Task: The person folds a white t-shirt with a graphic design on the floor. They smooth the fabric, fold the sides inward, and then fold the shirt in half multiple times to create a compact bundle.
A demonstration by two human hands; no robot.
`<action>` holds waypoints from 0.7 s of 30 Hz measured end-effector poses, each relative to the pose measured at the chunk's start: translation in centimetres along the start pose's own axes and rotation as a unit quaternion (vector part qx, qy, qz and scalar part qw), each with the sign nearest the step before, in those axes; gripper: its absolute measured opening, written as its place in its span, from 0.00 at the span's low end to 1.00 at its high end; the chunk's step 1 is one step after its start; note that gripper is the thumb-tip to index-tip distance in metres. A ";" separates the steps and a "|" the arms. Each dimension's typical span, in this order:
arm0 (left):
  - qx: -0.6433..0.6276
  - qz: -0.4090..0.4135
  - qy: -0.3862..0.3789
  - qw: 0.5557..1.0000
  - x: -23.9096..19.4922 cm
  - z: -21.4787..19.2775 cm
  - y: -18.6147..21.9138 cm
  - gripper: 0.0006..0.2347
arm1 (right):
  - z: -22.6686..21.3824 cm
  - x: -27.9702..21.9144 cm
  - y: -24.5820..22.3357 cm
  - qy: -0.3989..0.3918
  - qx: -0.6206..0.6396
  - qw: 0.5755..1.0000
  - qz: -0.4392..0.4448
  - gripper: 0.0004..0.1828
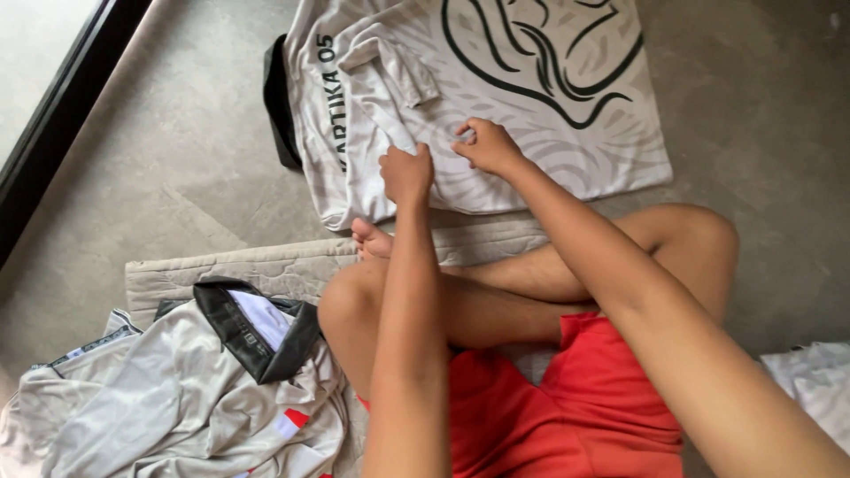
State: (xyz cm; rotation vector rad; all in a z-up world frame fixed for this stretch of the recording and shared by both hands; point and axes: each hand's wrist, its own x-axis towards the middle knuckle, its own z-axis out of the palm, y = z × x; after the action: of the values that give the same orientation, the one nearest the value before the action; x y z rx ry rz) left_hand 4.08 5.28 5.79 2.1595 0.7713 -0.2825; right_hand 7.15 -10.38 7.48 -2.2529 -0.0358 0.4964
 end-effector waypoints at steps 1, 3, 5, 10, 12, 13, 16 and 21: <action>-0.007 -0.017 0.008 1.000 0.2 0.1 -0.2 0.24 | 0.9 0.3 -1.7 -0.003 -0.036 0.999 0.010 0.22; -0.041 -0.047 0.006 0.998 -0.6 -1.6 1.3 0.23 | 2.2 2.9 -3.7 0.020 -0.101 0.995 0.019 0.25; -0.077 -0.076 0.006 0.994 -0.4 -2.6 2.3 0.23 | 2.8 5.2 -5.5 0.045 -0.167 0.985 0.024 0.28; -0.068 -0.044 -0.022 0.996 0.6 -1.8 2.9 0.24 | 3.7 11.4 -3.9 0.031 -0.185 0.980 -0.059 0.26; -0.070 -0.041 -0.035 0.996 0.7 -2.0 3.1 0.22 | 2.9 9.6 -7.9 0.004 -0.123 0.992 0.009 0.17; -0.069 -0.033 -0.055 0.996 0.3 -1.8 3.2 0.21 | 2.3 8.4 -9.4 -0.017 -0.058 0.995 0.083 0.10; -0.083 -0.040 -0.083 0.992 0.2 -1.7 3.1 0.22 | 1.1 12.3 -5.9 0.109 0.036 0.993 0.017 0.09; -0.086 -0.045 -0.089 0.991 0.0 -2.1 2.9 0.21 | -2.3 11.1 -3.4 0.254 0.278 0.926 -0.002 0.13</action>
State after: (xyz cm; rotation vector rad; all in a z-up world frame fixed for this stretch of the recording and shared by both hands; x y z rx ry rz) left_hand 5.73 5.45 8.92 1.9121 0.7638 -0.4329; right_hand 18.65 -7.69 7.52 -1.7523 0.3272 -0.0950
